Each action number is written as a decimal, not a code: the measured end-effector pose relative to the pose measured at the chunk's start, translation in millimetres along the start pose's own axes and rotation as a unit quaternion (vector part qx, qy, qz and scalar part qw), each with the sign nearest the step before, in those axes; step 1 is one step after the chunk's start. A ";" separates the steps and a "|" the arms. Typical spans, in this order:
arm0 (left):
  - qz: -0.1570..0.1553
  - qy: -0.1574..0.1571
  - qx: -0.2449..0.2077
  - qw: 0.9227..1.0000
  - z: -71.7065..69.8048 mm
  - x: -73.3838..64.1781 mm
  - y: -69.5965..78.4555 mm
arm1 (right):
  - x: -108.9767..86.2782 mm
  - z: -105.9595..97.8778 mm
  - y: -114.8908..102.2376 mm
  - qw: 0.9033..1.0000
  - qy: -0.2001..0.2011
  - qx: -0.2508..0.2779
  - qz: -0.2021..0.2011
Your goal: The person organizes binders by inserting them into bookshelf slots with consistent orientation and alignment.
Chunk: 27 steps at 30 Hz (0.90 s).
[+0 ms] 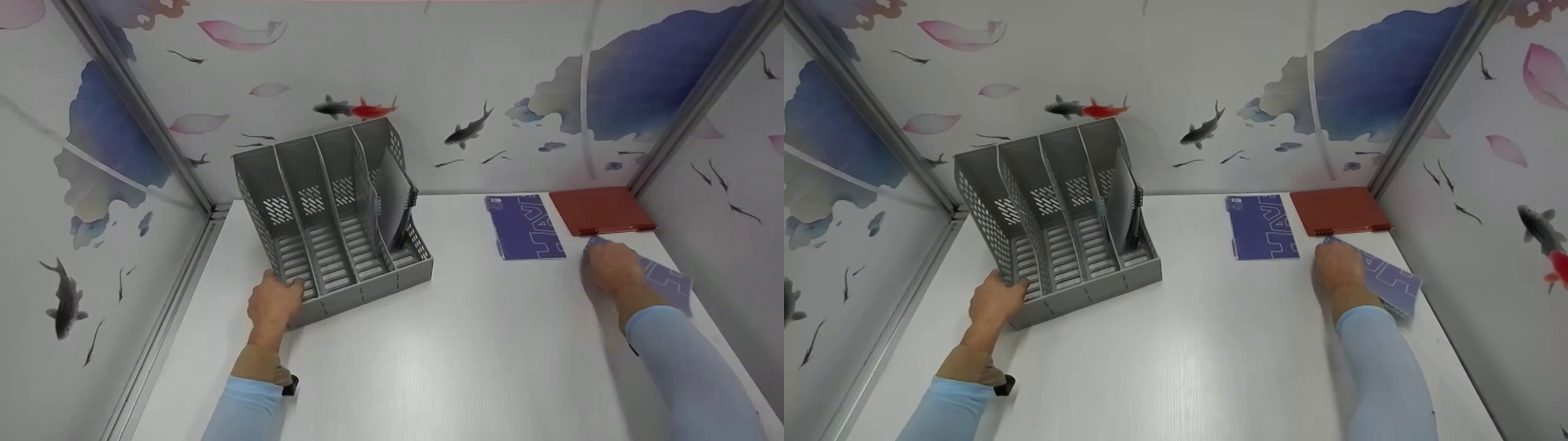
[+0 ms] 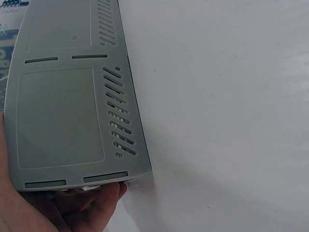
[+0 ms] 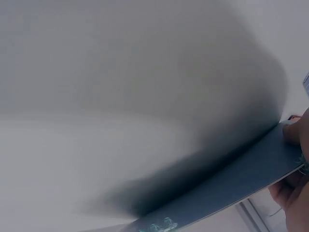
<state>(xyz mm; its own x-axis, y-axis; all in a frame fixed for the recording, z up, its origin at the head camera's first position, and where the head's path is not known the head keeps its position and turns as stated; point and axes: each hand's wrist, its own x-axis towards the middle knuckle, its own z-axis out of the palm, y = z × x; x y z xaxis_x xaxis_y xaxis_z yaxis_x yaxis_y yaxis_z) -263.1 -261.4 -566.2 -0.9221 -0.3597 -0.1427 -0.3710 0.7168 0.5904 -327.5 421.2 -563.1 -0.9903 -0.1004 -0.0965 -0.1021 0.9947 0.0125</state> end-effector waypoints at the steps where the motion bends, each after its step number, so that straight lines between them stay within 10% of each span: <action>1: 0.000 0.000 -0.001 1.000 0.1 0.1 0.0 | 0.2 -2.1 -0.2 1.000 0.000 -0.012 -0.005; 9: -0.001 -0.001 -0.008 1.000 -0.2 -0.6 1.6 | -0.6 -25.6 -3.2 0.999 -0.021 -0.048 0.011; 27: -0.005 0.001 -0.007 1.000 0.5 1.0 0.6 | -7.1 -65.5 20.8 0.994 0.072 -0.079 -0.017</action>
<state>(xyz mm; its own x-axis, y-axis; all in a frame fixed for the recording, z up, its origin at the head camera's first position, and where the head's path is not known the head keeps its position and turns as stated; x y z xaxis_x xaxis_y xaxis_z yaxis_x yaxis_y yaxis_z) -264.3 -261.0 -566.5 -0.9180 -0.3686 -0.1464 -0.3786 0.7045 0.6003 -328.8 441.2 -497.0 -0.9881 -0.1475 0.0441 -0.1381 0.9757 0.1699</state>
